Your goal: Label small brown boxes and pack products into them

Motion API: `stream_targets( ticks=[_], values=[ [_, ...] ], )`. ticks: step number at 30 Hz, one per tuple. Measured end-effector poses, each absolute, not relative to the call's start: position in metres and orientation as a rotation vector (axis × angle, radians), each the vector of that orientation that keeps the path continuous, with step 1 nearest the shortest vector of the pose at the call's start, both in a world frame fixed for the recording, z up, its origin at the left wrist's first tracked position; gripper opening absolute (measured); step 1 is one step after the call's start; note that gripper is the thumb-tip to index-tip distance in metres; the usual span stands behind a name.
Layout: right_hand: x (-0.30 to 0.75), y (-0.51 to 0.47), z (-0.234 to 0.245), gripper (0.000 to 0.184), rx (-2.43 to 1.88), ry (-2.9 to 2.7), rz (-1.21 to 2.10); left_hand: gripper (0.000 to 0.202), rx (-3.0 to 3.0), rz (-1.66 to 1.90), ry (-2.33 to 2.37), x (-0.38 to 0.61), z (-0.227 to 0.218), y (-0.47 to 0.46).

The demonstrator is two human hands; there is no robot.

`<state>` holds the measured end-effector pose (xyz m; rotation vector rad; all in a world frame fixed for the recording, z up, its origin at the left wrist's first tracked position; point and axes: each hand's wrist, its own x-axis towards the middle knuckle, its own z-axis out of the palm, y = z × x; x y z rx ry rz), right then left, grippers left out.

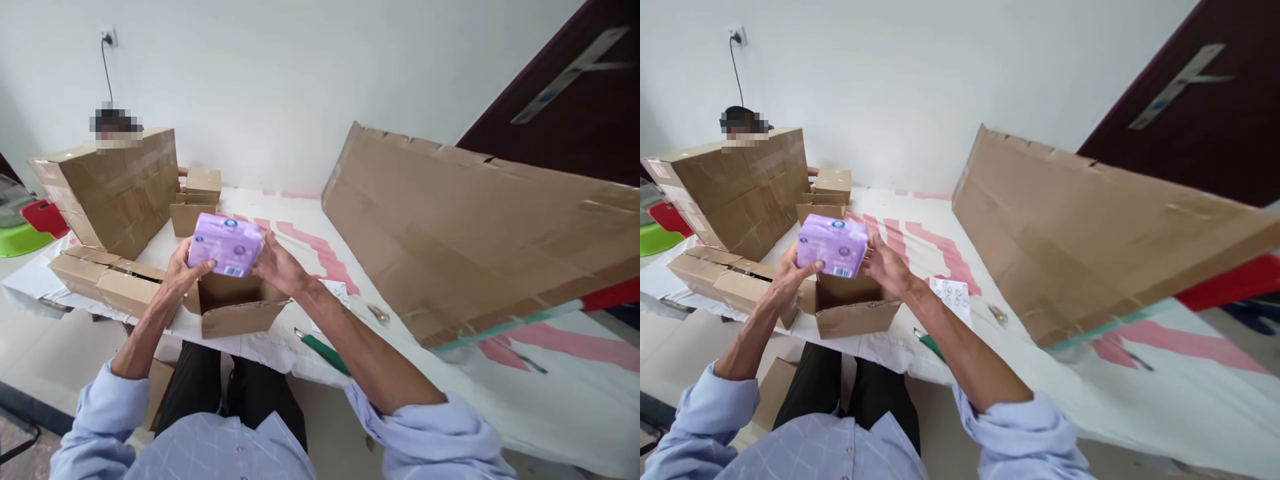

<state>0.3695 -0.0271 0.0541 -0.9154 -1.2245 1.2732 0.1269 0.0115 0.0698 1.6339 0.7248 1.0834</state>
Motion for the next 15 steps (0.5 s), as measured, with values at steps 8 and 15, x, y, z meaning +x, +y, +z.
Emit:
stream_targets(
  ticks=[8, 15],
  values=[
    [0.365, 0.008, 0.041, 0.04, -0.936, -1.116, 1.14, 0.065, 1.476, 0.964, 0.783, 0.147, 0.058, 0.068],
    [0.37, 0.027, 0.026, 0.037, -1.01, -1.005, 1.262, 0.07, 1.465, 0.863, 0.772, 0.144, 0.046, 0.089]
  ],
)
